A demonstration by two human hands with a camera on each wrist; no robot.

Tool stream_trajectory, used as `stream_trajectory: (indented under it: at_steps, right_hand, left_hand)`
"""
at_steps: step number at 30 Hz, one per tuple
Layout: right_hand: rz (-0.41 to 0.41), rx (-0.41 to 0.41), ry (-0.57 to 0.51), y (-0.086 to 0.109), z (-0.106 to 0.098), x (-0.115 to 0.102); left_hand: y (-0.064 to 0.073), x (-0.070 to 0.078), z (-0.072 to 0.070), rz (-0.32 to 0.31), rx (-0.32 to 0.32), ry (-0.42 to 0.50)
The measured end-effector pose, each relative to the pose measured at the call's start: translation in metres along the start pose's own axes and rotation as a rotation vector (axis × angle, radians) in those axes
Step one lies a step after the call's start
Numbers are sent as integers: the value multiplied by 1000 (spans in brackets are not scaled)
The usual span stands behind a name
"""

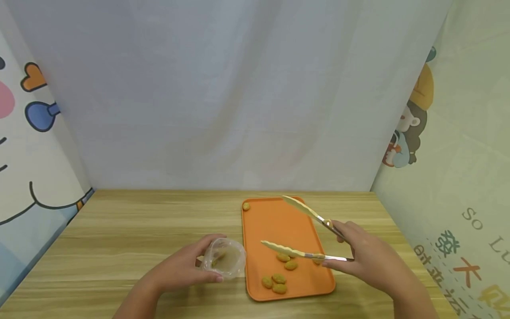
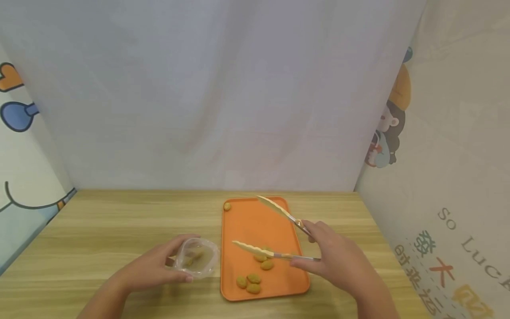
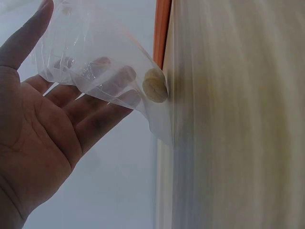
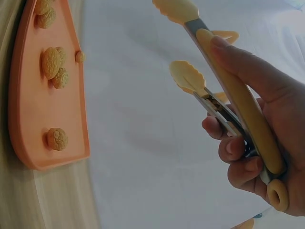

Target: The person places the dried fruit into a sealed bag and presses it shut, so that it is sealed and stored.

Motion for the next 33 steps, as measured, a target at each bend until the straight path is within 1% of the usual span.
stream_trajectory:
  at_steps: [3, 8, 13, 18, 22, 27, 30, 33]
  right_hand:
    - [-1, -6, 8, 0, -4, -1]
    - [3, 0, 18, 2, -3, 2]
    - [21, -7, 22, 4, -2, 5]
    - [27, -20, 2, 9, -1, 14]
    - [46, -61, -5, 14, -4, 25]
    - [55, -104, 24, 21, -10, 36]
    - [48, -114, 54, 25, -14, 41]
    - [37, -116, 103, 30, -18, 44]
  left_hand:
    - [0, 2, -2, -6, -6, 8]
    - [1, 2, -1, 2, -7, 22]
    - [1, 2, 0, 3, -22, 51]
    - [2, 3, 0, 0, -20, 53]
    - [2, 2, 1, -4, -19, 44]
    - [3, 2, 0, -9, -8, 20]
    - [3, 2, -1, -8, -2, 10]
    - [3, 3, -3, -6, -4, 21]
Point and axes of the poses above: each hand's wrist, its own y-axis away from the middle knuckle, its own z-axis out of the palm, x = y × z, the point moved 1 cm from there along -y, towards the middle knuckle, and after that the axes turned 12 degrees about -y, right-handed, at the moved point
